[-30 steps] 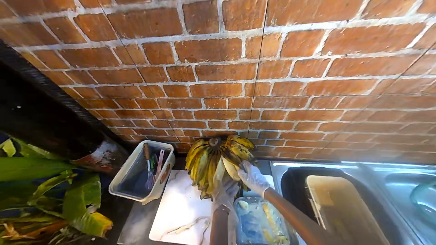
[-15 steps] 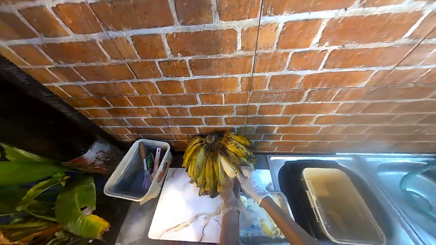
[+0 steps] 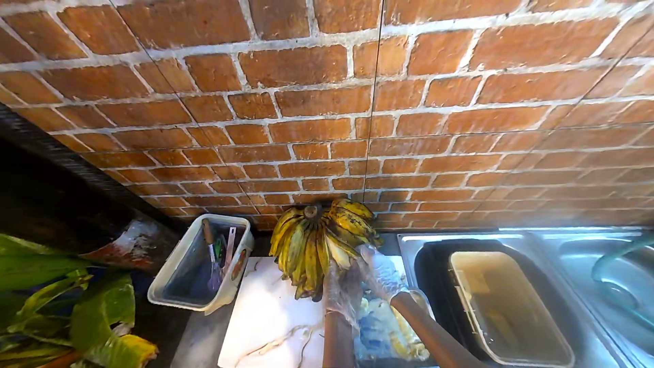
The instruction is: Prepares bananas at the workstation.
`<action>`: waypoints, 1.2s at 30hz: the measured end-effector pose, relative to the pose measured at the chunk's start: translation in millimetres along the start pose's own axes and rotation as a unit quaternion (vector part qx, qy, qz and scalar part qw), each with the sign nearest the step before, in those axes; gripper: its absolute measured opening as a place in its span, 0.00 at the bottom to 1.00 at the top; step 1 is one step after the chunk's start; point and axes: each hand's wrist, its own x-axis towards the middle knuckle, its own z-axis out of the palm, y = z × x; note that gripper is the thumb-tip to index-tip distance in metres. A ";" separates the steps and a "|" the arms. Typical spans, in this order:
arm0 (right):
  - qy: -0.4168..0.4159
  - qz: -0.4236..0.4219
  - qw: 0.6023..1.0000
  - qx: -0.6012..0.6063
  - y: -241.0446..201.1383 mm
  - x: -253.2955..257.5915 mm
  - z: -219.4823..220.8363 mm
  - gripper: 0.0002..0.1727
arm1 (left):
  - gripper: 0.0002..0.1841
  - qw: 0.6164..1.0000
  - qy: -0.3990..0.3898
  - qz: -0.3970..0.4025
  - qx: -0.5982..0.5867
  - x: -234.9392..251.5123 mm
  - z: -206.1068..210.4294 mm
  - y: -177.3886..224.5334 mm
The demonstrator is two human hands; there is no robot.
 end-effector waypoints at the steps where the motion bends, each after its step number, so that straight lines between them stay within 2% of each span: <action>1: 0.006 -0.002 1.000 -0.001 2.0 1.0 0.3 0.21 | 0.24 0.999 -0.022 0.003 -0.039 4.0 -1.9 -1.5; 4: 0.002 -0.005 1.000 0.006 7.0 1.5 -1.8 0.21 | 0.21 0.991 -0.074 0.069 -0.090 10.9 -0.4 -4.4; 6: 0.002 -0.003 1.000 0.012 7.9 1.0 -2.5 0.22 | 0.21 0.989 -0.074 0.122 -0.042 17.2 2.3 -5.0; 10: 0.022 -0.011 0.999 0.025 11.4 4.6 -8.3 0.21 | 0.21 0.973 -0.164 0.151 -0.058 34.7 1.1 -9.8; 11: 0.020 -0.012 0.999 0.028 11.1 4.5 -10.9 0.21 | 0.22 0.967 -0.187 0.171 -0.042 40.5 -1.9 -11.6; 14: 0.016 -0.014 0.999 0.028 6.7 6.5 -20.3 0.21 | 0.27 0.929 -0.199 0.299 0.091 51.0 -2.6 -17.8; 16: 0.024 -0.024 0.999 0.037 6.9 8.7 -19.3 0.20 | 0.29 0.931 -0.223 0.284 0.054 51.5 4.7 -15.0; 18: 0.028 -0.028 0.998 0.046 12.0 9.9 -17.2 0.20 | 0.26 0.935 -0.239 0.260 0.024 52.5 12.3 -13.2; 22: 0.010 -0.037 0.996 0.081 26.9 0.5 -7.9 0.23 | 0.22 0.948 -0.187 0.234 0.105 33.2 8.6 -13.6; 25: -0.011 -0.020 0.991 0.133 48.0 -31.4 -7.0 0.27 | 0.16 0.947 -0.162 0.186 0.204 16.2 -30.4 -14.2; 27: -0.012 0.040 0.978 0.203 74.5 -63.2 -22.5 0.25 | 0.16 0.945 -0.140 0.123 0.269 5.0 -63.5 -19.6; 28: 0.014 0.084 0.964 0.253 93.7 -79.5 -30.5 0.23 | 0.17 0.925 -0.110 0.105 0.349 -2.7 -73.0 -25.9; 30: 0.109 0.172 0.900 0.387 139.0 -111.6 -42.1 0.22 | 0.23 0.854 -0.061 0.061 0.512 -13.7 -76.2 -48.9; 32: 0.195 0.213 0.832 0.474 179.4 -144.0 -57.7 0.24 | 0.28 0.789 -0.091 0.016 0.608 -17.4 -61.0 -90.4; 34: 0.261 0.211 0.825 0.456 220.4 -176.2 -70.6 0.27 | 0.38 0.724 -0.165 -0.036 0.669 -18.9 -29.7 -147.2; 36: 0.311 0.219 0.823 0.421 250.0 -203.4 -79.0 0.28 | 0.42 0.654 -0.216 -0.046 0.723 -5.7 -6.0 -220.1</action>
